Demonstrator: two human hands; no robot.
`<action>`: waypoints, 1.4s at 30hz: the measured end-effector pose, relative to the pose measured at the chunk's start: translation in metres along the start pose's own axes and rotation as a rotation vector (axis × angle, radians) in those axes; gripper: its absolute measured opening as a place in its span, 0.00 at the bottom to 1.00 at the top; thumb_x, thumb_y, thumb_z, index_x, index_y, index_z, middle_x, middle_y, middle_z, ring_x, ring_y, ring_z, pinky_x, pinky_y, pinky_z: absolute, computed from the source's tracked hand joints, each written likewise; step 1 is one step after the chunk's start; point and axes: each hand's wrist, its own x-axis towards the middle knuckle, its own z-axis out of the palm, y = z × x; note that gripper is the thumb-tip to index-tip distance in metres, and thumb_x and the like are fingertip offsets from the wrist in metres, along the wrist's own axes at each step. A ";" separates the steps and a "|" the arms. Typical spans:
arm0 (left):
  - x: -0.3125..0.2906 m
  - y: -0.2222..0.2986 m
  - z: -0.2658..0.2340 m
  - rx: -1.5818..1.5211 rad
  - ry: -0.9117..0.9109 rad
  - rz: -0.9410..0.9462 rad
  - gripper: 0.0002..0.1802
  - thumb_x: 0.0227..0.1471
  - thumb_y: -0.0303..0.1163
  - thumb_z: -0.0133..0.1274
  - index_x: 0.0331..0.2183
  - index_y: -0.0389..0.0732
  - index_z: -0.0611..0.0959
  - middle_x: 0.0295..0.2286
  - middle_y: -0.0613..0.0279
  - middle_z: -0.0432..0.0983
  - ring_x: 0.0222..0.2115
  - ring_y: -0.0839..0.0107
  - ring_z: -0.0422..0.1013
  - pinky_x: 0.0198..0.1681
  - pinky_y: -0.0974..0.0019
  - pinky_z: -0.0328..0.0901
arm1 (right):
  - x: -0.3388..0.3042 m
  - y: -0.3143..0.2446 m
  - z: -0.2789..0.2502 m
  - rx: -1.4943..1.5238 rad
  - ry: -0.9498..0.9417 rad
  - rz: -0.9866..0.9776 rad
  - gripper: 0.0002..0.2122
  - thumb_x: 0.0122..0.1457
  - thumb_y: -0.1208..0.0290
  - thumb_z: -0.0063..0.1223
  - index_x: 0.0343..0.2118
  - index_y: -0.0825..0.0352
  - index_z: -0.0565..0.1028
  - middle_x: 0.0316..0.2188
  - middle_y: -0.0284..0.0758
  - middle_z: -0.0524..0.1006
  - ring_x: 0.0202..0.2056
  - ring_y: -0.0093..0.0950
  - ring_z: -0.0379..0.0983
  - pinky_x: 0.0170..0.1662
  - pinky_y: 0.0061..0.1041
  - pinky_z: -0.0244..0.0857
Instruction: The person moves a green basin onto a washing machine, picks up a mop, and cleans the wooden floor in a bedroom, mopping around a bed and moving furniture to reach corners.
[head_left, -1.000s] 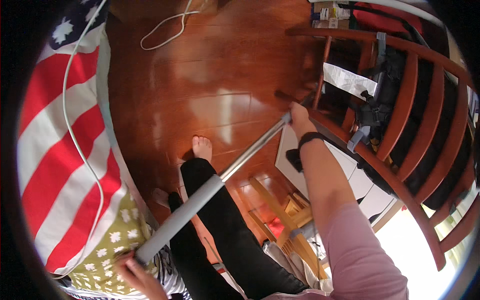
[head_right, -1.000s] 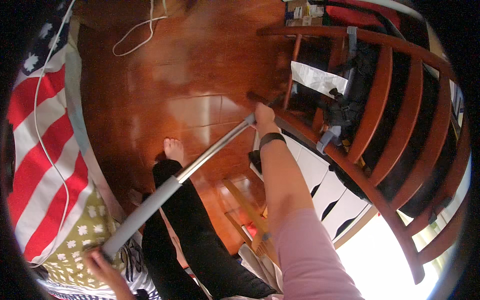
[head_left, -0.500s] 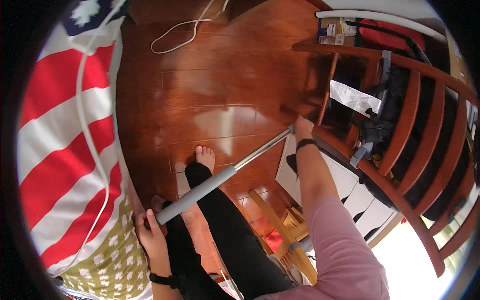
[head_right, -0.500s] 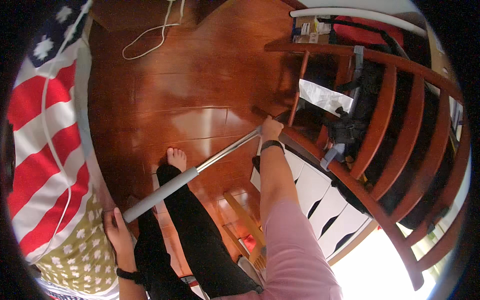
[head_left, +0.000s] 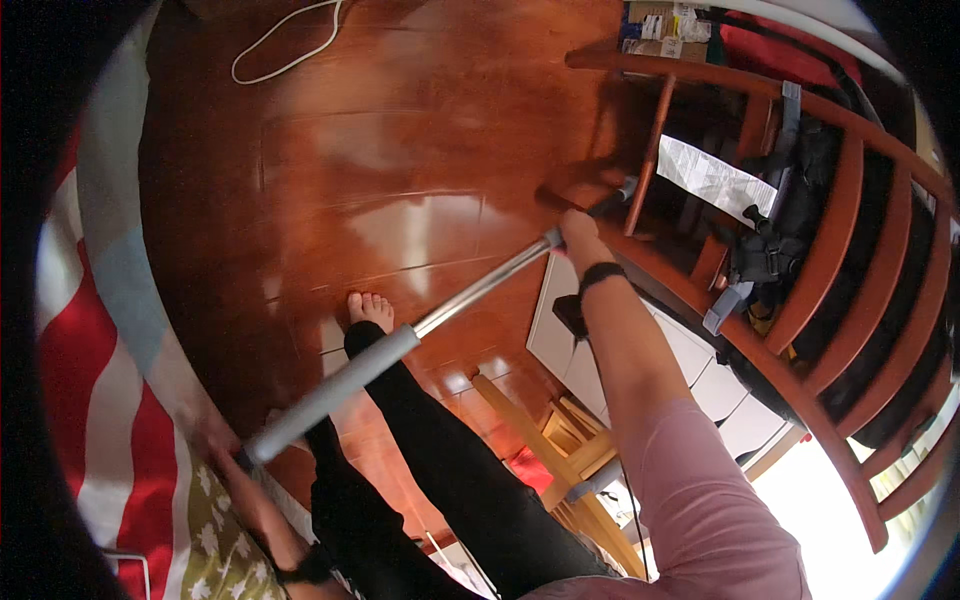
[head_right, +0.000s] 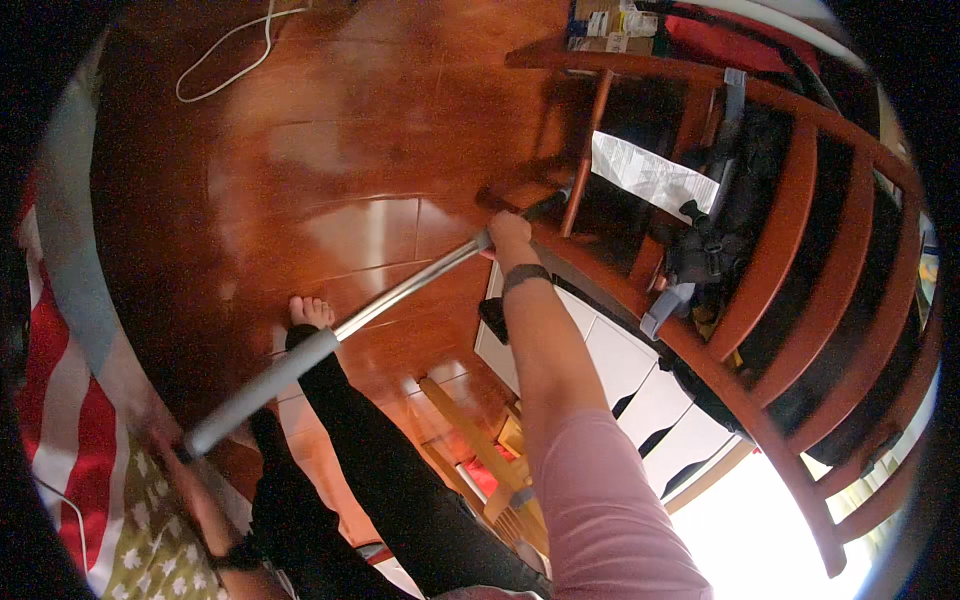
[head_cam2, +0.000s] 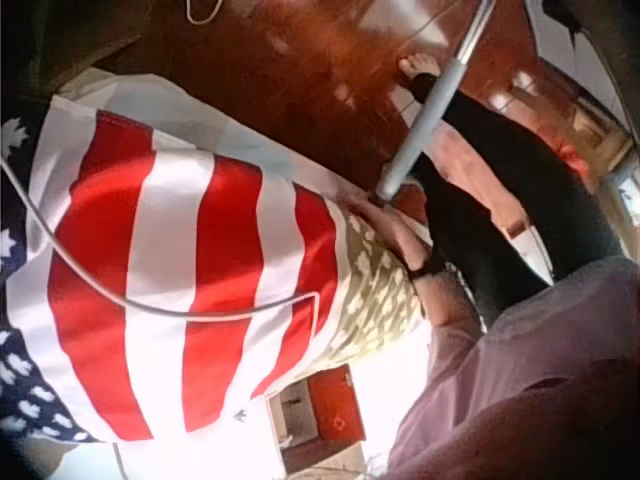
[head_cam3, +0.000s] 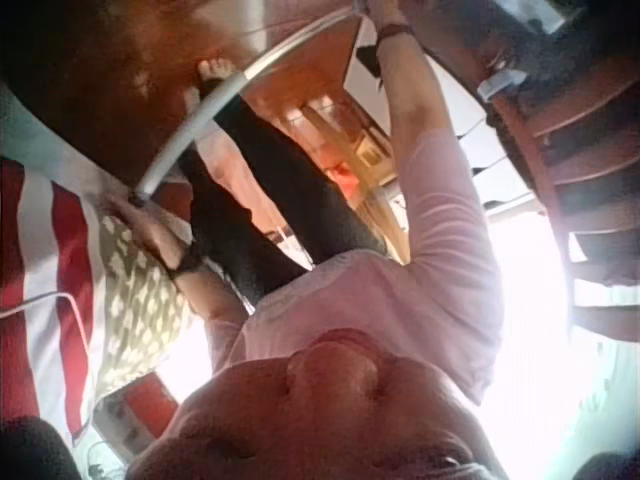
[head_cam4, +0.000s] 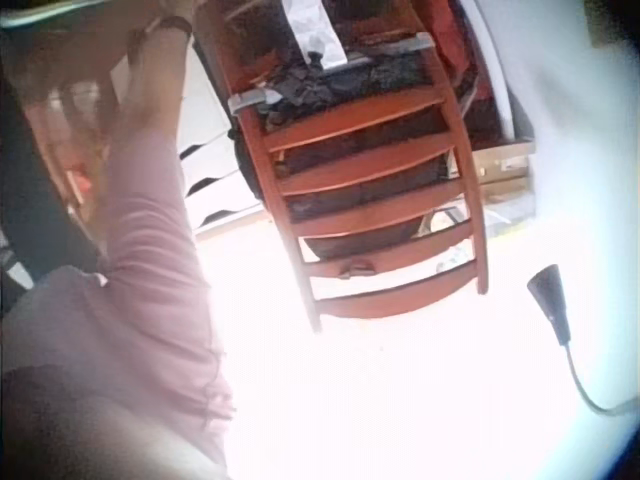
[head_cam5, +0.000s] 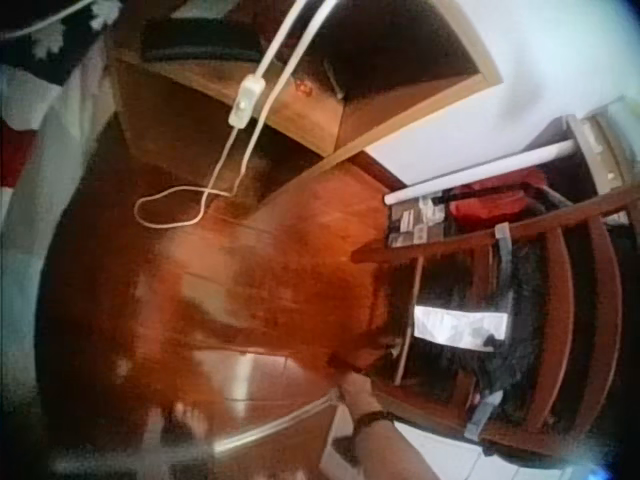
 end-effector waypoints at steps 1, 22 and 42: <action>-0.033 0.018 0.012 0.099 -0.063 -0.019 0.29 0.54 0.49 0.38 0.47 0.33 0.66 0.44 0.50 0.63 0.43 0.63 0.61 0.47 0.69 0.54 | 0.001 0.028 -0.010 -0.024 0.022 0.028 0.10 0.55 0.71 0.36 0.29 0.69 0.71 0.26 0.41 0.73 0.27 0.35 0.72 0.19 0.38 0.66; -0.165 0.183 -0.149 0.674 -0.437 0.051 0.26 0.36 0.29 0.62 0.40 0.30 0.73 0.32 0.53 0.73 0.28 0.68 0.67 0.35 0.66 0.64 | -0.179 -0.036 -0.057 1.237 0.194 0.212 0.18 0.51 0.68 0.43 0.35 0.81 0.58 0.30 0.56 0.68 0.25 0.41 0.72 0.15 0.34 0.69; -0.170 0.171 -0.241 0.805 0.046 0.531 0.23 0.47 0.45 0.50 0.29 0.29 0.75 0.23 0.46 0.72 0.24 0.58 0.69 0.29 0.61 0.64 | -0.319 -0.140 -0.047 1.559 -0.010 0.008 0.08 0.51 0.81 0.43 0.29 0.72 0.56 0.30 0.43 0.68 0.29 0.27 0.70 0.33 0.23 0.66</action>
